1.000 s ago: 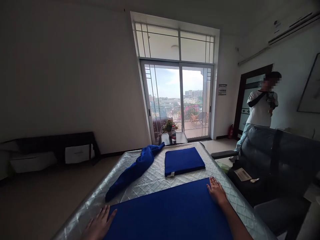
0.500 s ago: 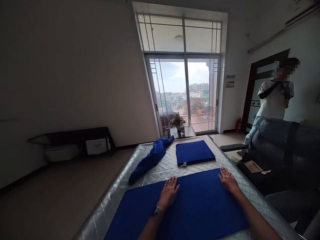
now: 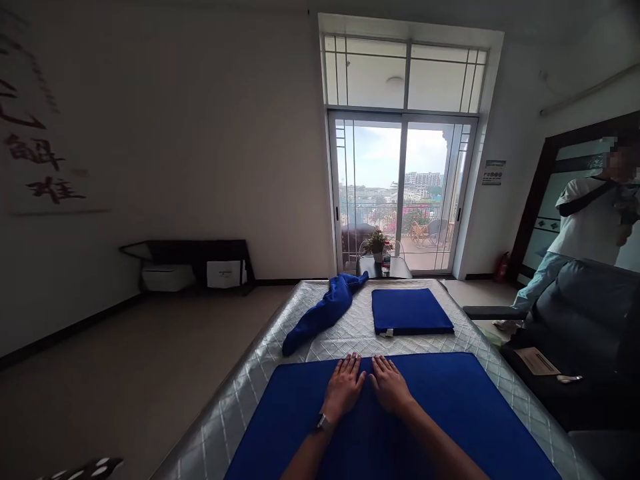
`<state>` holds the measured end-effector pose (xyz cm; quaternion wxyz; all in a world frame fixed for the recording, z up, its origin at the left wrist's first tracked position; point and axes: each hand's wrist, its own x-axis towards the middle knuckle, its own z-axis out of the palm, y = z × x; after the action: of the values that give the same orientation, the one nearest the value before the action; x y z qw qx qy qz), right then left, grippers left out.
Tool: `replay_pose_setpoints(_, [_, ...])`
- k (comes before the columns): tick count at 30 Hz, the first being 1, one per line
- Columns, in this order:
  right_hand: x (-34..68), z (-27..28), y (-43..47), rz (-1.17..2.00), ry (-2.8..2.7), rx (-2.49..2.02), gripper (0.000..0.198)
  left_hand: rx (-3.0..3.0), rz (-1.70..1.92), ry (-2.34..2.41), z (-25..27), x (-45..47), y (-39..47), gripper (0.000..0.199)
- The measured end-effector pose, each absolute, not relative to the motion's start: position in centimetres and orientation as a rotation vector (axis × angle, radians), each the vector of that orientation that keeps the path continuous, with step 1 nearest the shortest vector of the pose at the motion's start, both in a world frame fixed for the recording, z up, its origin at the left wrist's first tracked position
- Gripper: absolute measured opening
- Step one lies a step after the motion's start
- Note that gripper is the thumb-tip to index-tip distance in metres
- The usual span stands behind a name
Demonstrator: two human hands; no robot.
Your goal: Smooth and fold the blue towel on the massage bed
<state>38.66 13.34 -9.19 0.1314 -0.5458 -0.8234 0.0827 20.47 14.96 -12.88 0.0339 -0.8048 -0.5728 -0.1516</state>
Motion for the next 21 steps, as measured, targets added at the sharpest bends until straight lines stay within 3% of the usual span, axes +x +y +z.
replay_pose_setpoints(6, [40.9, -10.1, 13.6, 0.251, -2.369, -1.605, 0.061, -2.507, -0.468, -1.831, -13.1, 20.3, 15.2, 0.060])
replay_pose_setpoints(13, [55.1, -10.7, 14.8, 0.158, -2.188, -1.901, 0.065, -2.562, -0.510, -1.857, -12.6, 19.2, 15.2, 0.058])
replay_pose_setpoints(21, [67.0, -13.2, 16.0, 0.025, -1.993, -2.154, 0.068, -2.302, -0.252, -2.028, -14.0, 5.6, 14.6, 0.050])
